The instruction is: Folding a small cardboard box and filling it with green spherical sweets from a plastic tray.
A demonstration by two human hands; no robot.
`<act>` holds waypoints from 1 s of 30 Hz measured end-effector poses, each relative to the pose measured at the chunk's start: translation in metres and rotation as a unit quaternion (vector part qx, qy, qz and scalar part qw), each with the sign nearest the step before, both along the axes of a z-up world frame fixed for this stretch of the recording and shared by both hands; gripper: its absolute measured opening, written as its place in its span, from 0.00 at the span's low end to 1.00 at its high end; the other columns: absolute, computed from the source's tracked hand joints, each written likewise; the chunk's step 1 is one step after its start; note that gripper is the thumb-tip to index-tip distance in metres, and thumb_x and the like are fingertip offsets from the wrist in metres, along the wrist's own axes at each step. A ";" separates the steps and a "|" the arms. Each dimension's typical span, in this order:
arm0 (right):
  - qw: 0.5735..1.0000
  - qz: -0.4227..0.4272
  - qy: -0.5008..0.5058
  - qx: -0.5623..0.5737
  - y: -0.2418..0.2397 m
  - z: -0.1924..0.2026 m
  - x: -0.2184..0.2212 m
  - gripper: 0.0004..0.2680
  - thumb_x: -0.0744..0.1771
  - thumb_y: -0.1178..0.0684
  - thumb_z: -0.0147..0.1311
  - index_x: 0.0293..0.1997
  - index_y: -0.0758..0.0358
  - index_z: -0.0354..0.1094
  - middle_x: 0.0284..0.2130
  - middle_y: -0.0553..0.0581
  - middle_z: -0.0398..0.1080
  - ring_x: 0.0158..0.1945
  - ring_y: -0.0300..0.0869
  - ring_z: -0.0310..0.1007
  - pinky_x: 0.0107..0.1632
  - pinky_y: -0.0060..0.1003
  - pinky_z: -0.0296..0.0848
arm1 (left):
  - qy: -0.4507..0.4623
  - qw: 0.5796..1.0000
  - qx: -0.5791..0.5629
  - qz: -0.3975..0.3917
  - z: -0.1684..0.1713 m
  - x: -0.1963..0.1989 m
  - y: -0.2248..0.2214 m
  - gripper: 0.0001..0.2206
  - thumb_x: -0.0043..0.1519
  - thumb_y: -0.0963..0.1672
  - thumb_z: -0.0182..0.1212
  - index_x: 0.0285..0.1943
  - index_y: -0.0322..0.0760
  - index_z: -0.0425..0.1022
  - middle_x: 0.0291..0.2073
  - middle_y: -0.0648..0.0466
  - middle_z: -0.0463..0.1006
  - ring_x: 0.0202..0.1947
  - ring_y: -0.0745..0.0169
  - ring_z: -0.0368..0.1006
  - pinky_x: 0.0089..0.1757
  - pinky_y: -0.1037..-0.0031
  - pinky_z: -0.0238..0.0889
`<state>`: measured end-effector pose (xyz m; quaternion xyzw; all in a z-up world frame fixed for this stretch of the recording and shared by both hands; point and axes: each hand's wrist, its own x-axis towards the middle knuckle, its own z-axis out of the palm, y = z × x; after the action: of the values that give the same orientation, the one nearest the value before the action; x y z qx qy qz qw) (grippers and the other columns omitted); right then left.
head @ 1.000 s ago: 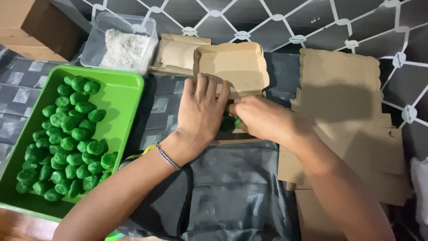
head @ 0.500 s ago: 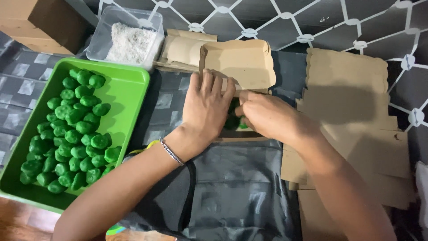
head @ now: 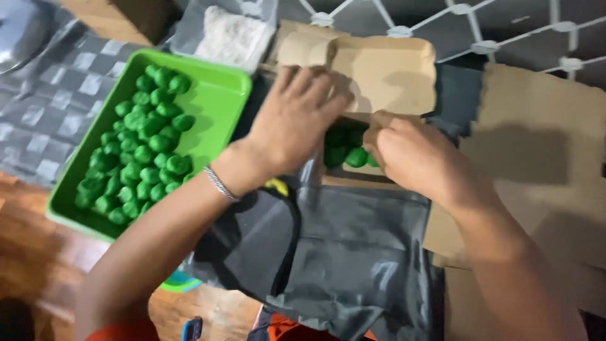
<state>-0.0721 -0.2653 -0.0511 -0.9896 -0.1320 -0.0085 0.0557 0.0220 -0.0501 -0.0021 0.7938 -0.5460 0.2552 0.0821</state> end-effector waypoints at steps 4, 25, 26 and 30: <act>0.996 0.084 -0.043 -0.003 0.045 0.047 0.004 0.07 0.68 0.54 0.50 0.34 0.60 0.75 0.43 0.62 0.70 0.41 0.56 0.74 0.48 0.55 0.71 | 0.029 0.991 0.094 0.090 0.019 0.023 0.068 0.22 0.58 0.40 0.58 0.63 0.49 0.75 0.58 0.45 0.75 0.59 0.38 0.66 0.58 0.46 0.57; 0.962 0.086 0.052 0.252 0.296 -0.055 0.139 0.09 0.59 0.42 0.61 0.30 0.55 0.73 0.29 0.53 0.78 0.40 0.56 0.81 0.46 0.65 0.72 | 0.197 0.909 0.192 0.314 -0.057 0.049 0.255 0.11 0.59 0.53 0.61 0.42 0.54 0.83 0.50 0.60 0.78 0.52 0.54 0.73 0.54 0.64 0.67; 0.961 0.081 0.051 0.261 0.298 -0.059 0.141 0.08 0.60 0.44 0.60 0.30 0.55 0.72 0.28 0.55 0.78 0.39 0.58 0.81 0.45 0.66 0.73 | 0.182 0.907 0.193 0.328 -0.056 0.050 0.254 0.11 0.60 0.54 0.60 0.41 0.54 0.84 0.49 0.60 0.79 0.52 0.55 0.73 0.54 0.65 0.67; 0.937 0.106 0.063 0.326 0.280 -0.041 0.128 0.06 0.64 0.58 0.52 0.35 0.72 0.68 0.36 0.79 0.74 0.44 0.76 0.73 0.48 0.76 0.69 | 0.157 0.920 0.138 0.330 -0.062 0.051 0.254 0.09 0.63 0.52 0.59 0.46 0.56 0.82 0.48 0.59 0.79 0.50 0.55 0.74 0.54 0.63 0.69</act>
<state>0.0560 0.0150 -0.0921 -0.8959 -0.2229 0.0170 0.3840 0.0730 0.2037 -0.0646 0.9624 -0.2626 0.0615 -0.0325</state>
